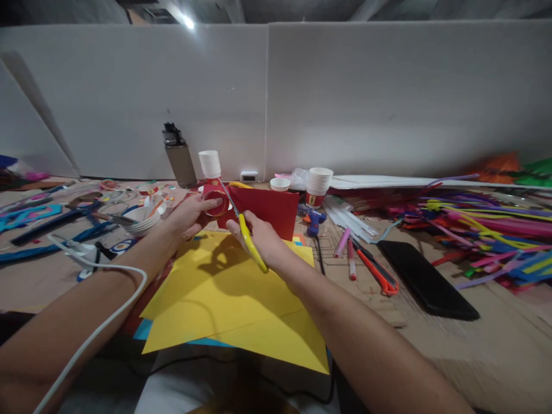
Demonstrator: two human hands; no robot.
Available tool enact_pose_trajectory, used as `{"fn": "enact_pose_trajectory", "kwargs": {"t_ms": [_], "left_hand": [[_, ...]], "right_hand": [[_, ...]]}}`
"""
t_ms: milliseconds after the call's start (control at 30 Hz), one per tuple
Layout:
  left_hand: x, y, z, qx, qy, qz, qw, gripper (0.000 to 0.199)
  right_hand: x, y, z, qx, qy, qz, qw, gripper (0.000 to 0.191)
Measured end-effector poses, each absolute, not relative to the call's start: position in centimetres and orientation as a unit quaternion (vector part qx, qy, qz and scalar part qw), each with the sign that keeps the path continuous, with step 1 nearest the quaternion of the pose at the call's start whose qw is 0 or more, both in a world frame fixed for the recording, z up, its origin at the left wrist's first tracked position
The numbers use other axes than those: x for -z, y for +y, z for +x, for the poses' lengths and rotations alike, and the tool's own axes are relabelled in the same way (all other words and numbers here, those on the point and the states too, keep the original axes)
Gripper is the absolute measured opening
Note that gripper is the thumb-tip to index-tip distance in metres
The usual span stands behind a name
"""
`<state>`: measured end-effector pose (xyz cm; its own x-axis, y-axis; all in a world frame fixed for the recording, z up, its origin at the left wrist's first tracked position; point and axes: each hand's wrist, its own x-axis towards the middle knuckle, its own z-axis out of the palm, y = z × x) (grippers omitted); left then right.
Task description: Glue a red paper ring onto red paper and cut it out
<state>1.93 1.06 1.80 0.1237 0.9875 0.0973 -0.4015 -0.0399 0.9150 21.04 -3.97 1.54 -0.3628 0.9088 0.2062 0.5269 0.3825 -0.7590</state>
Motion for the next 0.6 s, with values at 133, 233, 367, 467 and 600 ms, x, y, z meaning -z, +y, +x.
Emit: {"fn": "enact_pose_trajectory", "kwargs": {"t_ms": [133, 233, 367, 467, 600], "left_hand": [[-1.93, 0.88, 2.06, -0.577, 0.331, 0.441, 0.603, 0.034], [-1.95, 0.83, 2.06, -0.572, 0.321, 0.452, 0.604, 0.036], [-1.91, 0.87, 1.95, -0.565, 0.315, 0.467, 0.603, 0.036], [-1.94, 0.90, 1.81, -0.558, 0.313, 0.475, 0.604, 0.034], [-1.94, 0.96, 1.62, -0.549, 0.304, 0.488, 0.607, 0.035]], "right_hand": [[-1.52, -4.06, 21.12, -0.301, -0.773, -0.460, 0.317, 0.039], [-1.61, -4.15, 21.22, -0.296, -0.776, -0.457, 0.318, 0.040], [-1.58, -4.08, 21.32, -0.288, -0.780, -0.450, 0.325, 0.038], [-1.54, -3.99, 21.35, -0.289, -0.779, -0.445, 0.333, 0.034], [-1.64, -4.07, 21.34, -0.295, -0.776, -0.440, 0.343, 0.032]]}}
